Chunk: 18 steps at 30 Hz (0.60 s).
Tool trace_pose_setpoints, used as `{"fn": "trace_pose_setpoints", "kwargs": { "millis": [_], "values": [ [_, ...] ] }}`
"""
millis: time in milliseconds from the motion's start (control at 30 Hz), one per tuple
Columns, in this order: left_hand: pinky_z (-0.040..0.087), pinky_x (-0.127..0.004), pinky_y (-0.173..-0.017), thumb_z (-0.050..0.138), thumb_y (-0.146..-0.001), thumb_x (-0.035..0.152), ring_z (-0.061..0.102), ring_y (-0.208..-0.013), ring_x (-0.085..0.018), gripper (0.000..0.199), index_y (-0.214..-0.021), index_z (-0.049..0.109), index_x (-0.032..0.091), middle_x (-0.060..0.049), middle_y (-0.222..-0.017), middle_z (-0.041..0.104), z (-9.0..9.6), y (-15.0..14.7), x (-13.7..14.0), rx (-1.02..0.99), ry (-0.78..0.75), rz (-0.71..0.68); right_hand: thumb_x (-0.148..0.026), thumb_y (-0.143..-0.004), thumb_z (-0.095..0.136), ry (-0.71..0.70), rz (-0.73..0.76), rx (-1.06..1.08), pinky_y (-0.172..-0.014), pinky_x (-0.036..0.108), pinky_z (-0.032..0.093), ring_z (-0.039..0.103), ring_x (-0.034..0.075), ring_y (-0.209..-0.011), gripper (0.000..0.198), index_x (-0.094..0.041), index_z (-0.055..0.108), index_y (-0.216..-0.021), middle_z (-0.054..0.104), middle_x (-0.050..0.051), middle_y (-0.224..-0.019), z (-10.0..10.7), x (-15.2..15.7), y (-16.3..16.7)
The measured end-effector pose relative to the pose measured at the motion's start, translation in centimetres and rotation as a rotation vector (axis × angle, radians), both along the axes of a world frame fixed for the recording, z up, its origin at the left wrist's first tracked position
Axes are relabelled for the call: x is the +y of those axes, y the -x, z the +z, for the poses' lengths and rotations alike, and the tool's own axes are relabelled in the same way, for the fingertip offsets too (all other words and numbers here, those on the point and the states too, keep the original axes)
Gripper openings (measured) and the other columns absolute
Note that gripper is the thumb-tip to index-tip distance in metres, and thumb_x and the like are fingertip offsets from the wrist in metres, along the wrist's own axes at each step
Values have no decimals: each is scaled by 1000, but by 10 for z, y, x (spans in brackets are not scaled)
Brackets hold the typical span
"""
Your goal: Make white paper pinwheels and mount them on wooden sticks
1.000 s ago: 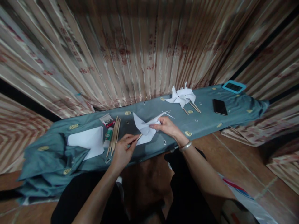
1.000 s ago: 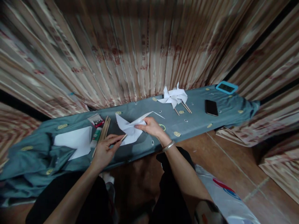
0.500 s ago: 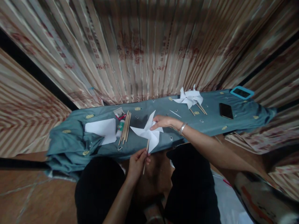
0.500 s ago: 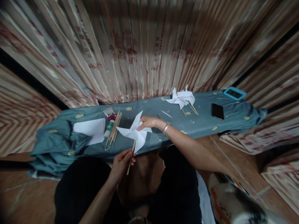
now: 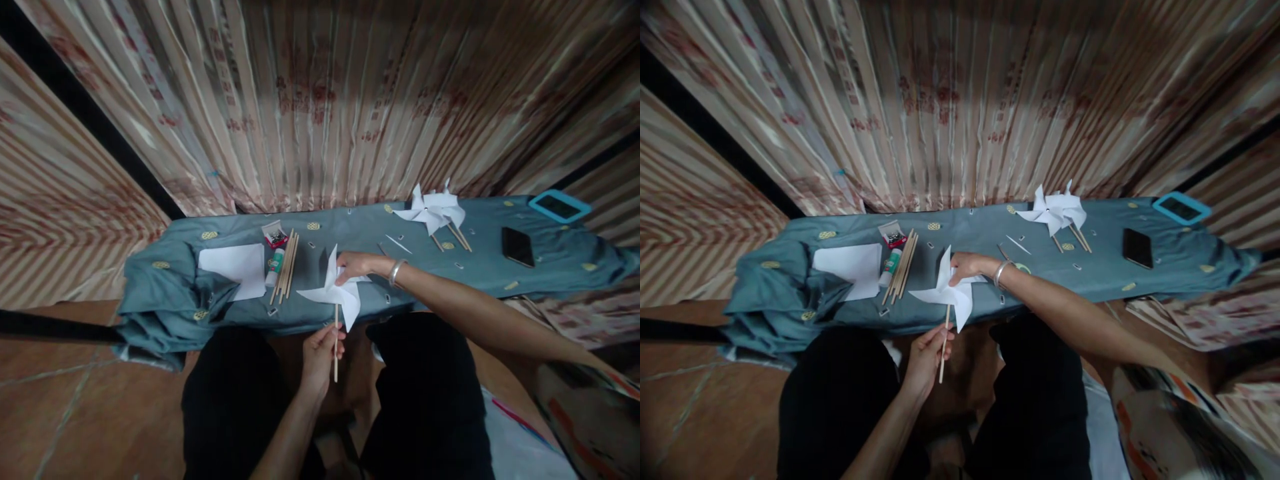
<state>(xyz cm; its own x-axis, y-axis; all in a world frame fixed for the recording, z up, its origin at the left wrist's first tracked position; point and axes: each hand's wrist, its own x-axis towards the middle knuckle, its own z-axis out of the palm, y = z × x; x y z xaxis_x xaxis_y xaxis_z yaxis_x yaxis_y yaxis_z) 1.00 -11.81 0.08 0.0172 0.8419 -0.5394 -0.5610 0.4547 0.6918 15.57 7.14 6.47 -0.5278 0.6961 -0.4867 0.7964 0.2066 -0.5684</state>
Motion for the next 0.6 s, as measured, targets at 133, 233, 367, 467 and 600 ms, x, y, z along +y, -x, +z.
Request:
{"fn": "trace_pose_setpoints", "kwargs": {
  "millis": [133, 233, 367, 467, 600],
  "values": [
    [37, -20, -44, 88, -47, 41, 51, -44, -6, 44, -77, 77, 11, -5, -63, 68, -1, -4, 0, -30, 35, 6, -30, -59, 81, -44, 30, -61, -65, 25, 44, 63, 20, -73, 24, -18, 79, -79, 74, 2, -77, 2, 3, 2],
    [38, -19, -45, 89, -46, 42, 52, -44, -6, 45, -77, 77, 11, -5, -64, 68, -2, -6, 0, -53, 57, 2, -31, -61, 81, -98, 82, -135, -66, 26, 42, 63, 20, -72, 20, -19, 78, -77, 73, 3, -75, 5, 4, 5],
    [40, -19, -44, 90, -46, 42, 54, -45, -7, 47, -79, 77, 11, -5, -64, 69, -3, -8, 0, -68, 69, -4, -33, -64, 80, -155, 133, -208, -64, 27, 41, 63, 20, -69, 18, -18, 78, -75, 72, 3, -72, 9, 2, 8],
    [41, -19, -44, 90, -46, 42, 55, -46, -7, 48, -81, 77, 11, -4, -64, 69, -3, -9, 0, -74, 77, -11, -33, -67, 79, -160, 170, -226, -62, 26, 40, 62, 19, -67, 20, -17, 77, -79, 72, 3, -73, 12, 2, 8],
    [42, -19, -44, 91, -43, 45, 55, -45, -8, 52, -80, 77, 11, -3, -62, 68, -3, -11, 1, -82, 92, -29, -33, -70, 77, -119, 225, -269, -59, 24, 39, 62, 17, -69, 25, -15, 76, -86, 73, 3, -79, 13, 5, 8]
  ]
}}
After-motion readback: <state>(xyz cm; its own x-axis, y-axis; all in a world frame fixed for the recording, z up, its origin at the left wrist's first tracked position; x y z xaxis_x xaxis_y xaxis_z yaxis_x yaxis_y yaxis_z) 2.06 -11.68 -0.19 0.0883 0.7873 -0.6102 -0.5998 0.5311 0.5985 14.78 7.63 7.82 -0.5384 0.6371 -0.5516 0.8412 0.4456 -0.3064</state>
